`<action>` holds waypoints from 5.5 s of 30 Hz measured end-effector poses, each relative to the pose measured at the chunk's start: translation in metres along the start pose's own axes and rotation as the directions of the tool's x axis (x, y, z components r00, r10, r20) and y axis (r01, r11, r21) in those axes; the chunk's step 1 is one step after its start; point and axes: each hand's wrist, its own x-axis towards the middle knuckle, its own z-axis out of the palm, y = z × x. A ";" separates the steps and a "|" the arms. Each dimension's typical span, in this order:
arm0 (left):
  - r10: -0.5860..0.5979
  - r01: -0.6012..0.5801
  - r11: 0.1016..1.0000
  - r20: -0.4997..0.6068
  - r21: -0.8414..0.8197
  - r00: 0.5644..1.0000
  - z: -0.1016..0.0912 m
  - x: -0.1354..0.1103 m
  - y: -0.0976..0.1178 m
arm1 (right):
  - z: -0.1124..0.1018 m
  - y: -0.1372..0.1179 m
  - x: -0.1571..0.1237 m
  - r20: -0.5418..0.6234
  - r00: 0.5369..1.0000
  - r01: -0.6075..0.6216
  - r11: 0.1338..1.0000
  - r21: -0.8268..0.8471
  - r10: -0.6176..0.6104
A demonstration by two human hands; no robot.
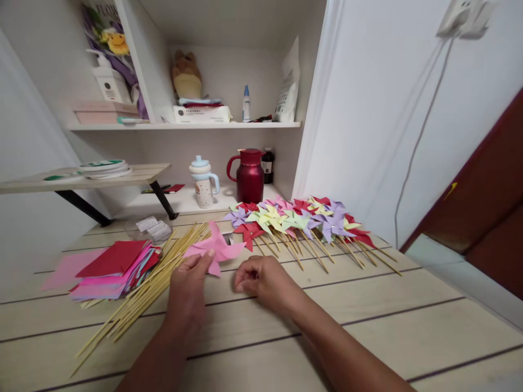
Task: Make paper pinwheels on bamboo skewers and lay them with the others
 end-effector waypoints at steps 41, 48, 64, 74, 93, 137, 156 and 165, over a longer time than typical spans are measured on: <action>0.456 -0.458 0.827 0.086 0.326 0.886 0.011 -0.021 0.007 | -0.004 -0.019 -0.003 -0.405 0.883 0.321 0.935 0.149 -0.239; 0.433 -0.429 0.846 0.064 0.316 0.899 0.010 -0.021 0.004 | -0.002 -0.019 -0.003 -0.409 0.877 0.327 0.937 0.126 -0.251; 0.365 -0.385 0.889 0.126 0.248 0.923 0.013 -0.024 0.010 | 0.000 -0.019 -0.003 -0.459 0.859 0.305 0.947 0.103 -0.226; 0.284 -0.303 0.910 0.104 0.283 0.953 0.011 -0.027 0.009 | 0.003 -0.021 -0.004 -0.472 0.857 0.297 0.947 0.123 -0.207; 0.139 -0.146 0.963 0.045 0.229 0.989 0.014 -0.032 0.005 | 0.011 -0.030 -0.007 -0.548 0.799 0.363 0.925 0.112 -0.248; 0.391 -0.381 0.860 0.041 0.340 0.919 0.014 -0.039 0.014 | 0.011 -0.026 -0.007 -0.487 0.870 0.279 0.896 0.344 -0.084; 0.276 -0.263 0.915 0.000 0.305 0.961 0.017 -0.037 0.012 | 0.013 -0.029 -0.009 -0.517 0.852 0.300 0.886 0.355 -0.081; 0.365 -0.361 0.878 0.050 0.314 0.930 0.015 -0.035 0.016 | 0.012 -0.029 -0.008 -0.521 0.851 0.311 0.868 0.387 -0.072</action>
